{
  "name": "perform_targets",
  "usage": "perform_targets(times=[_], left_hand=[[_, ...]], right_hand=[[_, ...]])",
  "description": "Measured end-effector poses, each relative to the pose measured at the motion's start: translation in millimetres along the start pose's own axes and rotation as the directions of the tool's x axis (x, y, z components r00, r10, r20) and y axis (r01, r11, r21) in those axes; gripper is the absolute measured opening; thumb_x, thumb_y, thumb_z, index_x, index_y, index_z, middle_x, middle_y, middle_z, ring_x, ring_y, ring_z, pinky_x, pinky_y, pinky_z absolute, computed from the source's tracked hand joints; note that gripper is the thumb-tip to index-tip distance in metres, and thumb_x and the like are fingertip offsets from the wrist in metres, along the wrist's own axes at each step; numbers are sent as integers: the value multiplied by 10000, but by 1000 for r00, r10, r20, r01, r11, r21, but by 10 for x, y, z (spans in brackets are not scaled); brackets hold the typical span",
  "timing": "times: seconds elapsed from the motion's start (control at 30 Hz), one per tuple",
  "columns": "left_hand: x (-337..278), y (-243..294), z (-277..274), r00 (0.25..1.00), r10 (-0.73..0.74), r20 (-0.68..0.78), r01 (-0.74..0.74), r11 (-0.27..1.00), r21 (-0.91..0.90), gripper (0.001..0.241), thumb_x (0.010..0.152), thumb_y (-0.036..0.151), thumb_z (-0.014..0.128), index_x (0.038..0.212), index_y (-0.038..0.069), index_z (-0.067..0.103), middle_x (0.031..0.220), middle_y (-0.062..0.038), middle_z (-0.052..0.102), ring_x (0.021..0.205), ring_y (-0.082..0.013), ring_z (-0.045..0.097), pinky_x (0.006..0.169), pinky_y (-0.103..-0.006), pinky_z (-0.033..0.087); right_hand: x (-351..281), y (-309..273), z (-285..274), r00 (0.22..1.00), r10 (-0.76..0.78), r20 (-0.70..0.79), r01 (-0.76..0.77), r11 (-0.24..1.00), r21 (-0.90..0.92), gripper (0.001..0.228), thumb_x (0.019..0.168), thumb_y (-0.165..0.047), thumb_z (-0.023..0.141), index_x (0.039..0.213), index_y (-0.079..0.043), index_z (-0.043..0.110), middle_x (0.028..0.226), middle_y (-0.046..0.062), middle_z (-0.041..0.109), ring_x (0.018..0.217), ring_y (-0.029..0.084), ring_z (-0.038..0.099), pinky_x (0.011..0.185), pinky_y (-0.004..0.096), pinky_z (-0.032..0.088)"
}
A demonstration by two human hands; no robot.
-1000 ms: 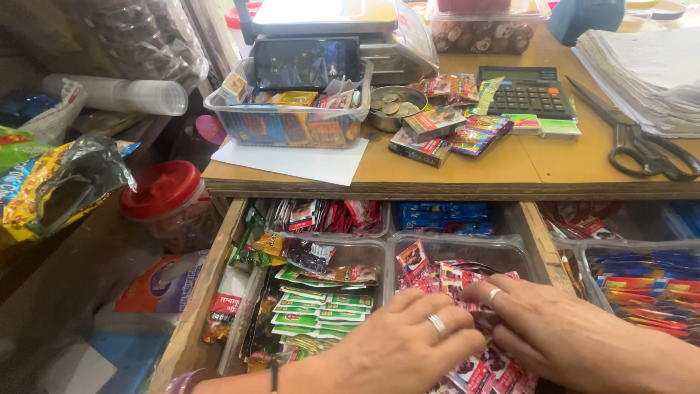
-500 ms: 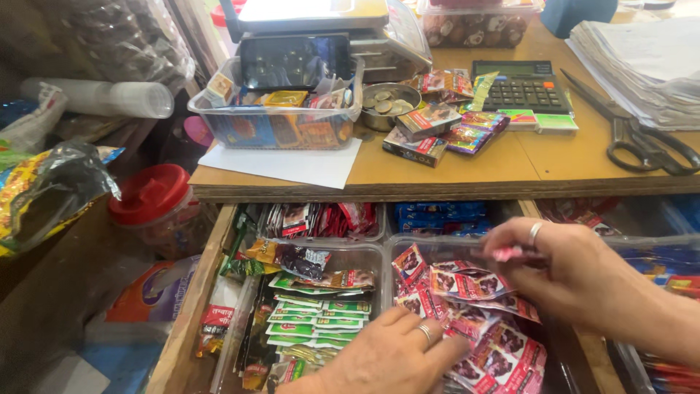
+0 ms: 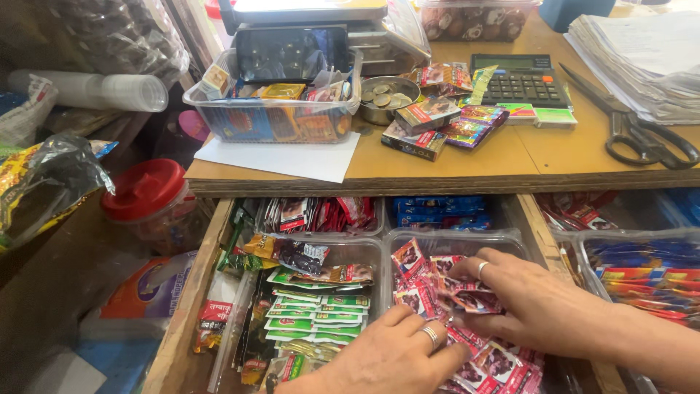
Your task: The person separates small red sachets from a continuous strip by hand and places them into a clear plastic container in a drawer. The person also briefly handles a banknote at the start.
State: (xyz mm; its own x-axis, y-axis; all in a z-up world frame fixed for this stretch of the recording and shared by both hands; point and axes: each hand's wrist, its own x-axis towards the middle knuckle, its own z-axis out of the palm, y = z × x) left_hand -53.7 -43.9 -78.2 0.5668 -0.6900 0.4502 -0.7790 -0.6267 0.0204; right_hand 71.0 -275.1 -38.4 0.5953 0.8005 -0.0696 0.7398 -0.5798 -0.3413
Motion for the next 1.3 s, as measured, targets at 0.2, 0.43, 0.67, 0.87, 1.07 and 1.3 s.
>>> perform_targets(times=[0.2, 0.43, 0.67, 0.87, 1.07, 1.3], left_hand=[[124, 9, -339, 989, -129, -71, 109, 964, -244, 309, 948, 266, 609, 1180, 69, 663, 1063, -142, 678, 1052, -332, 652, 997, -462, 477], [273, 40, -731, 864, -458, -206, 269, 769, -580, 429, 1018, 371, 603, 1275, 27, 581, 1205, -162, 647, 1170, -296, 628, 1037, -420, 481], [320, -14, -548, 682, -680, 270, 411, 51, -910, 500, 877, 277, 765, 1260, 34, 555, 1049, -101, 672, 894, -102, 643, 739, -283, 563], [277, -67, -374, 706, -692, 151, 321, 124, -939, 335, 930, 161, 728, 1224, 1, 702, 946, -62, 726, 681, -69, 559, 594, -238, 472], [310, -109, -356, 737, -670, 89, 138, 20, -990, 341, 1051, 173, 548, 1362, 35, 520, 1201, -41, 674, 1083, -82, 646, 956, -274, 560], [307, 40, -272, 716, -682, 149, 207, 3, -978, 360, 1050, 217, 497, 1389, 95, 473, 1282, -32, 627, 1159, -95, 594, 1005, -297, 502]], right_hand=[[0, 62, -96, 992, 13, -123, 6, 988, 155, 436, 852, -301, 731, 1252, -135, 677, 1174, 98, 726, 1077, 273, 680, 904, 398, 537], [-92, 63, -119, 958, 137, -252, 84, 706, 703, 262, 980, -275, 682, 1156, -102, 772, 851, 48, 756, 744, 113, 688, 609, 291, 620], [-265, -294, 38, 907, 385, -169, 103, 186, 977, 233, 1067, -219, 725, 971, -48, 599, 712, -17, 491, 583, 86, 450, 474, 285, 350], [-205, -693, -7, 791, 573, 212, -298, 58, 953, 271, 957, -331, 593, 1075, -104, 683, 870, 55, 727, 667, 150, 639, 576, 335, 507], [-89, -536, 44, 884, 467, -3, -79, 157, 984, 432, 1007, -427, 627, 1189, -35, 615, 986, 68, 678, 770, 135, 619, 622, 320, 500], [61, -678, 220, 922, 382, 62, -147, 199, 969, 473, 969, -414, 631, 1359, -154, 568, 1032, 30, 695, 802, 130, 645, 612, 324, 537]])
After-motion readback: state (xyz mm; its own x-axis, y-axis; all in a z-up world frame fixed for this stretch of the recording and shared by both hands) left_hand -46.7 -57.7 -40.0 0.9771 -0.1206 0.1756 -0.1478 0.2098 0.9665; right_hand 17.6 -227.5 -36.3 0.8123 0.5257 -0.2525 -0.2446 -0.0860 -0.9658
